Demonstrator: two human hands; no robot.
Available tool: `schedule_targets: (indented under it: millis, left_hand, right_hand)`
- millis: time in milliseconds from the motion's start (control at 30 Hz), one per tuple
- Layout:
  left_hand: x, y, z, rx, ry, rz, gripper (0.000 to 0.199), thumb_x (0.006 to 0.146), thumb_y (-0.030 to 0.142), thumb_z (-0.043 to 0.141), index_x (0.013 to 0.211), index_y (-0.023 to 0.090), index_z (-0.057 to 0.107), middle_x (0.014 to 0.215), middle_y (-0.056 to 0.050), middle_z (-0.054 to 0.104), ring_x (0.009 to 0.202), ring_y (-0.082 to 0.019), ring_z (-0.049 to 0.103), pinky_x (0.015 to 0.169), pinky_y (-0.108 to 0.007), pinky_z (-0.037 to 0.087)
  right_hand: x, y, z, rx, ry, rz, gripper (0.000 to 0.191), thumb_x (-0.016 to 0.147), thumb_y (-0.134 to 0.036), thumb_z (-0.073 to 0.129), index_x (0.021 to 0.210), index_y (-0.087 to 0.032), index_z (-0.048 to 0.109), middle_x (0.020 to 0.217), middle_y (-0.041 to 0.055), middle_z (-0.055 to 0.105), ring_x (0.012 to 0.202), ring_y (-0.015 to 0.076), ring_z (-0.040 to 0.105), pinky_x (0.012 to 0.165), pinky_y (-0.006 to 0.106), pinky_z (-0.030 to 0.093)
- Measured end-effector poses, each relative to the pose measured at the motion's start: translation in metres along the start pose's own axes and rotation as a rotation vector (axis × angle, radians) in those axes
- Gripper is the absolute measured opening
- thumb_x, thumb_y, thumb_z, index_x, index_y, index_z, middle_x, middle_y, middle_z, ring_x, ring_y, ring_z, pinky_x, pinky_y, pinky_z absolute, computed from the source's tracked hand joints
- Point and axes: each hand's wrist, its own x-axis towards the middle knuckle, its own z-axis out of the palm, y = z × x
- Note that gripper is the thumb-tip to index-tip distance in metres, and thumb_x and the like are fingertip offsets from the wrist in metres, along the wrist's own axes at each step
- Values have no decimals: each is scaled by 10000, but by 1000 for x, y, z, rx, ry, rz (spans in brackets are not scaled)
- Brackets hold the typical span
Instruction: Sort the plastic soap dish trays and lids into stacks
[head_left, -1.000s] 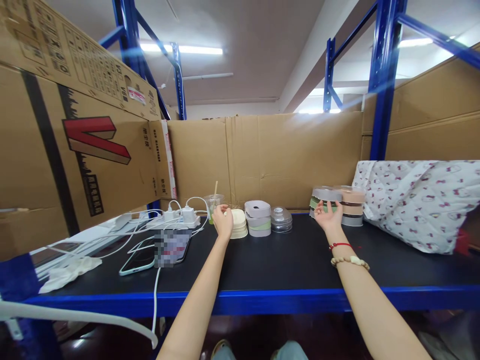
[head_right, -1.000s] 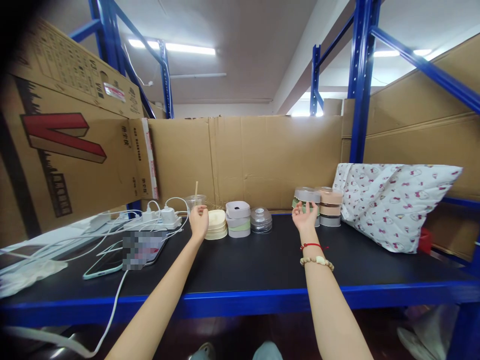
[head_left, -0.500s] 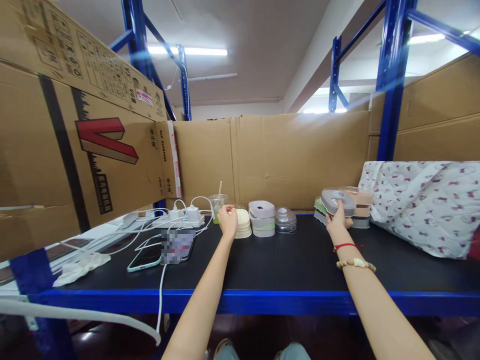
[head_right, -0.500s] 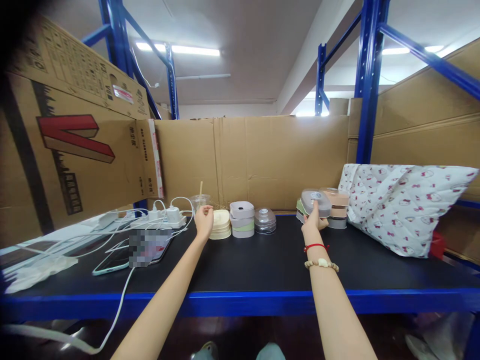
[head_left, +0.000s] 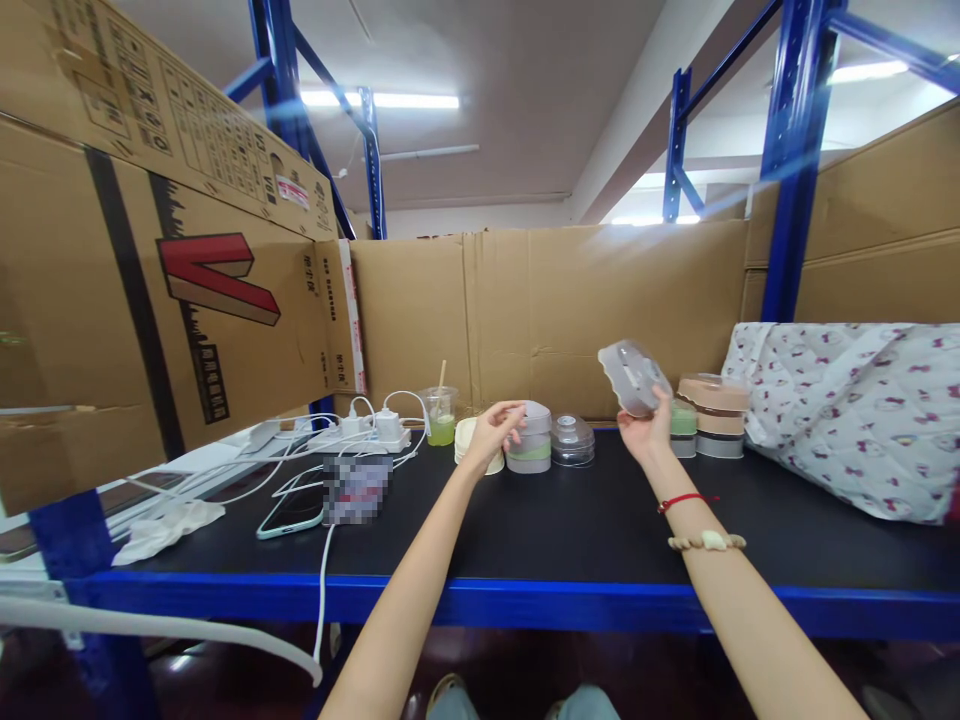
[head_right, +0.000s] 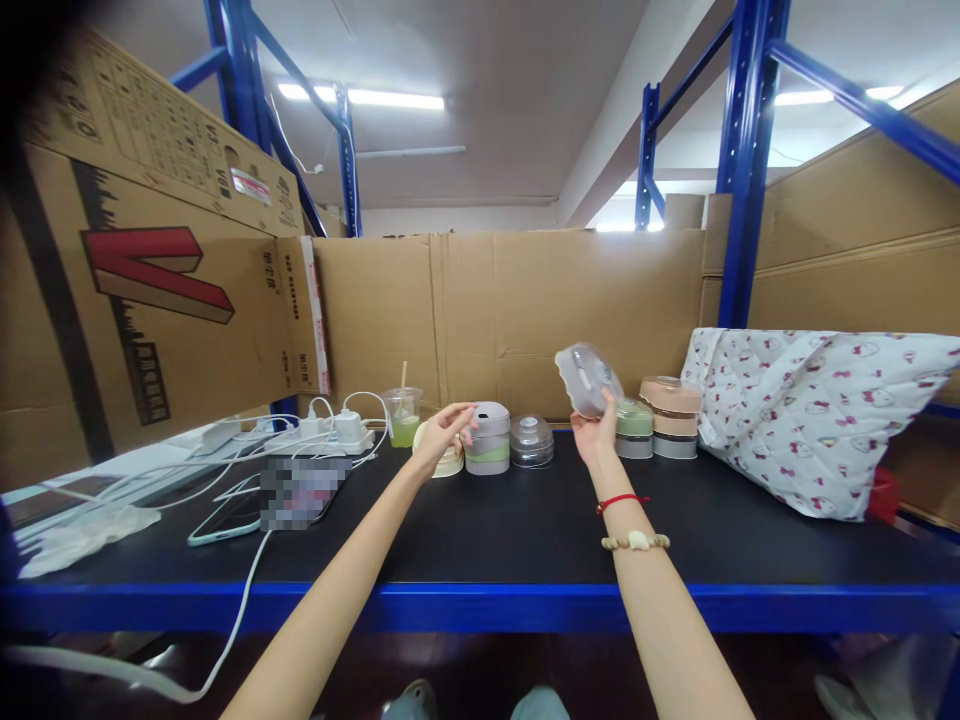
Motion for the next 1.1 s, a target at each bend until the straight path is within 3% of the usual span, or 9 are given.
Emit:
schedule_targets:
  millis: [100, 200, 267, 400, 567, 667, 767, 933, 1100]
  left_hand:
    - [-5, -2, 6, -9, -152, -79, 609, 638, 308, 732, 1182, 133, 521, 820, -54, 646, 449, -79, 555, 356, -168, 361]
    - [-7, -5, 7, -35, -187, -106, 802, 625, 307, 754, 1319, 181, 373, 1048, -121, 624, 476, -94, 592, 361, -180, 385]
    - [-6, -7, 7, -51, -191, -106, 774, 613, 324, 758, 1279, 186, 387, 1083, -125, 611, 480, -94, 596, 354, -176, 377]
    - [-6, -8, 5, -49, -203, -82, 596, 572, 350, 767, 1055, 152, 477, 886, -56, 638, 533, -112, 609, 363, -163, 377]
    - [-5, -5, 5, -116, -226, -49, 562, 621, 437, 685, 1060, 150, 484, 894, -68, 634, 594, -148, 634, 369, -183, 397]
    - [-4, -4, 5, -100, -212, -68, 568, 622, 442, 676, 1061, 124, 505, 885, -84, 637, 543, -135, 618, 359, -182, 386]
    - [-4, -3, 5, -87, -174, -60, 561, 624, 405, 692, 1081, 128, 521, 890, -79, 639, 524, -121, 609, 362, -173, 378]
    - [-5, -2, 3, -91, -124, -50, 541, 607, 378, 708, 1070, 155, 542, 956, -74, 635, 510, -90, 588, 362, -162, 362]
    - [-2, -2, -1, -171, -90, -114, 434, 654, 471, 599, 933, 141, 559, 870, -77, 623, 591, -121, 603, 381, -169, 352]
  right_hand:
    - [-19, 10, 11, -51, -234, 126, 153, 761, -316, 518, 862, -203, 536, 651, -33, 581, 506, 79, 502, 392, 146, 402]
    - [-35, 20, 16, -155, -394, 299, 118, 779, -270, 481, 824, -188, 554, 667, -11, 611, 518, 93, 527, 402, 162, 403]
    - [-42, 28, 17, -242, -502, 378, 121, 781, -284, 494, 811, -187, 560, 668, -10, 616, 512, 96, 527, 407, 170, 401]
    - [-50, 40, 16, -355, -673, 488, 279, 789, -445, 526, 814, -173, 579, 638, 2, 604, 507, 97, 529, 426, 176, 409]
    - [-53, 48, 17, -436, -710, 425, 388, 773, -516, 523, 951, -181, 604, 749, 23, 646, 532, 95, 530, 443, 181, 431]
    - [-50, 53, 14, -499, -743, 268, 500, 599, -442, 701, 1033, -221, 587, 963, 27, 651, 588, 105, 545, 449, 208, 465]
    - [-47, 59, 12, -545, -712, 137, 560, 485, -385, 761, 1000, -235, 598, 1093, 34, 617, 706, 144, 580, 456, 229, 495]
    - [-46, 62, 12, -559, -658, 55, 438, 524, -350, 723, 935, -228, 629, 1133, 42, 611, 947, 207, 586, 538, 225, 521]
    - [-36, 58, 13, -480, -526, 131, 367, 683, -441, 583, 982, -228, 580, 1077, 65, 622, 1025, 201, 572, 614, 263, 538]
